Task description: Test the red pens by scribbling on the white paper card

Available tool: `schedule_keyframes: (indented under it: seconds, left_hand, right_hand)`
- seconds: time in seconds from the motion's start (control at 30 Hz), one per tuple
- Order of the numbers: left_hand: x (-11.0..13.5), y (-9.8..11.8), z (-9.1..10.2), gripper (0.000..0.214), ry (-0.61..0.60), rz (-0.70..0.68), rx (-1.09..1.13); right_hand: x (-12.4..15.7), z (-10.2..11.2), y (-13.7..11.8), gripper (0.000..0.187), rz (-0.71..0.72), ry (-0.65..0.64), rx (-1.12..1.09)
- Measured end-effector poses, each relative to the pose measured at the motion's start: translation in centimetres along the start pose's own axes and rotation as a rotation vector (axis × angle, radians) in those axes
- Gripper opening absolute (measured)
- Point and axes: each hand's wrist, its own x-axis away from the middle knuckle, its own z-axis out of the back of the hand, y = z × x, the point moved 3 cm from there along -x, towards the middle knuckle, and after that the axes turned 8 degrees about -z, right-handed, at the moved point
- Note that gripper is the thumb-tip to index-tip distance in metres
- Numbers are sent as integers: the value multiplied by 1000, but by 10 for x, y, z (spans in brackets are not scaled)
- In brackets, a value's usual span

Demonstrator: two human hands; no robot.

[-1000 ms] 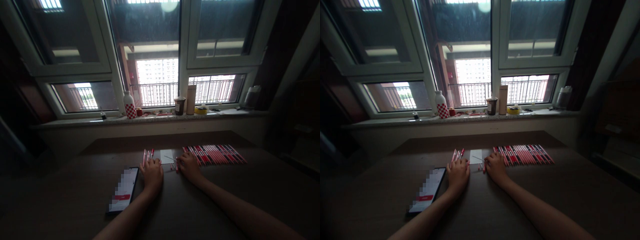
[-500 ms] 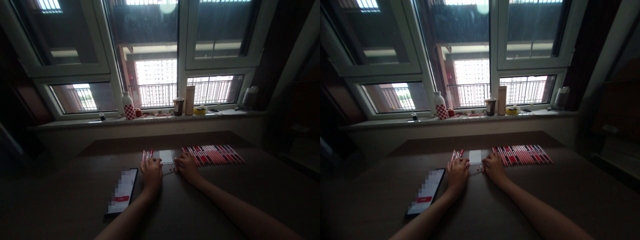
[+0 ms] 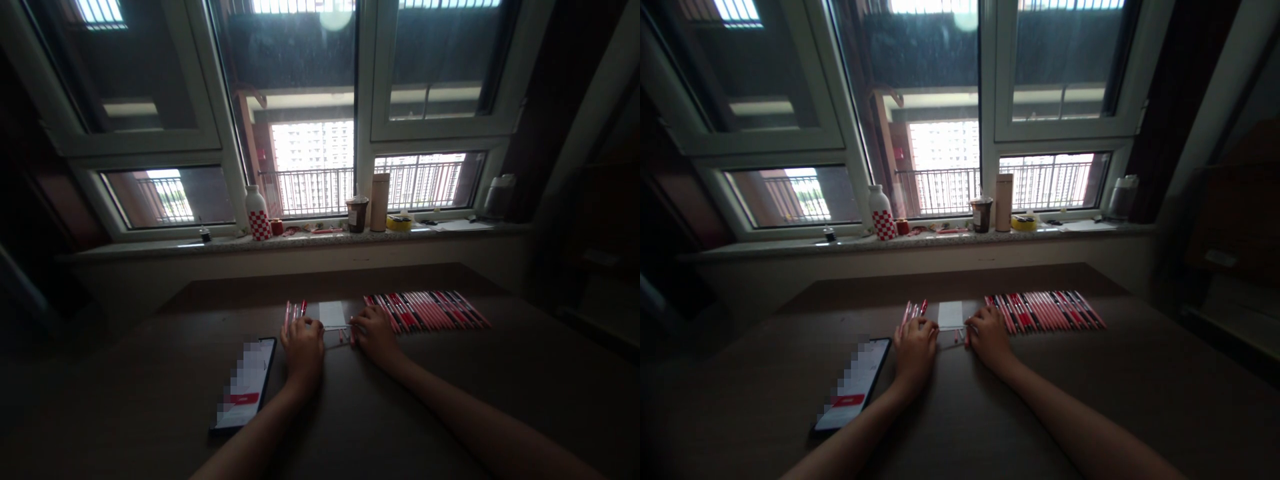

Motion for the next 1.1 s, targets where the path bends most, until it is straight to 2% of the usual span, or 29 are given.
schedule_keyframes:
  seconds: [0.2, 0.5, 1.1]
  left_hand:
    - [0, -1, -3, 25, 26, -3, -40]
    - [3, -1, -11, 24, -40, -59, -65]
    - [3, -1, -11, 27, -54, -63, -48]
  right_hand:
    - [0, 2, 0, 15, -31, 8, 10]
    - [0, 4, 0, 16, -51, 8, 52]
    - [-1, 3, 0, 16, -48, 5, 52]
